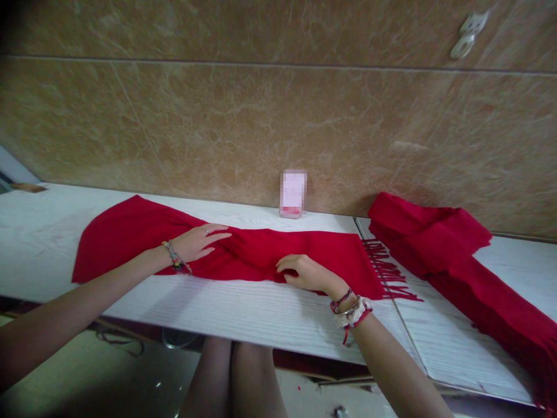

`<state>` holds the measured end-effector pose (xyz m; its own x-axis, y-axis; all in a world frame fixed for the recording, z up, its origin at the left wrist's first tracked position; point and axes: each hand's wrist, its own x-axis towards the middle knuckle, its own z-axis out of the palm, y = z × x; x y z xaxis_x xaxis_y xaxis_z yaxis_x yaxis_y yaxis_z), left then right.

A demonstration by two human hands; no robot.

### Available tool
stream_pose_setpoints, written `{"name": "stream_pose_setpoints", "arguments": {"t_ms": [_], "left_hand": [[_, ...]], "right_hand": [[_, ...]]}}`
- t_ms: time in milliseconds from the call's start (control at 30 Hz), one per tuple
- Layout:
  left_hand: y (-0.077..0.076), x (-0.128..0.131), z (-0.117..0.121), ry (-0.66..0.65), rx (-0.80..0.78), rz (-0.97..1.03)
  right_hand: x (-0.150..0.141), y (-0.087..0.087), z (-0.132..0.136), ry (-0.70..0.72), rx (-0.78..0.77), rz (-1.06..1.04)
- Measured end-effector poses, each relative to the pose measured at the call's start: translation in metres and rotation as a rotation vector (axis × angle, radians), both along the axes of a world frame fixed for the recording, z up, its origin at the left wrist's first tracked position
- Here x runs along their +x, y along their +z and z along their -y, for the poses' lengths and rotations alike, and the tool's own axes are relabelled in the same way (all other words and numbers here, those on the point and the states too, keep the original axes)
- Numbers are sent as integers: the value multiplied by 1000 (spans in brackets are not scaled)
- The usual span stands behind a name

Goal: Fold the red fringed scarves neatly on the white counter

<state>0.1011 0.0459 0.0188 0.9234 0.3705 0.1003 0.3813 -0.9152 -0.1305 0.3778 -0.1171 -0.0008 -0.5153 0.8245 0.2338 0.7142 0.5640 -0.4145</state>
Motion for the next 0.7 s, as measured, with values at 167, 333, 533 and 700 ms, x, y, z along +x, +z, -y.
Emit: {"name": "stream_pose_setpoints", "arguments": {"t_ms": [167, 333, 533, 700], "left_hand": [[-9, 13, -20, 9, 43, -184], [-8, 4, -23, 17, 95, -109], [-7, -7, -17, -1, 201, -130], [2, -21, -7, -52, 139, -156]], "right_hand": [[2, 0, -1, 19, -49, -3], [5, -4, -3, 23, -67, -44], [8, -5, -5, 41, -81, -66], [9, -3, -4, 54, -86, -109]]}}
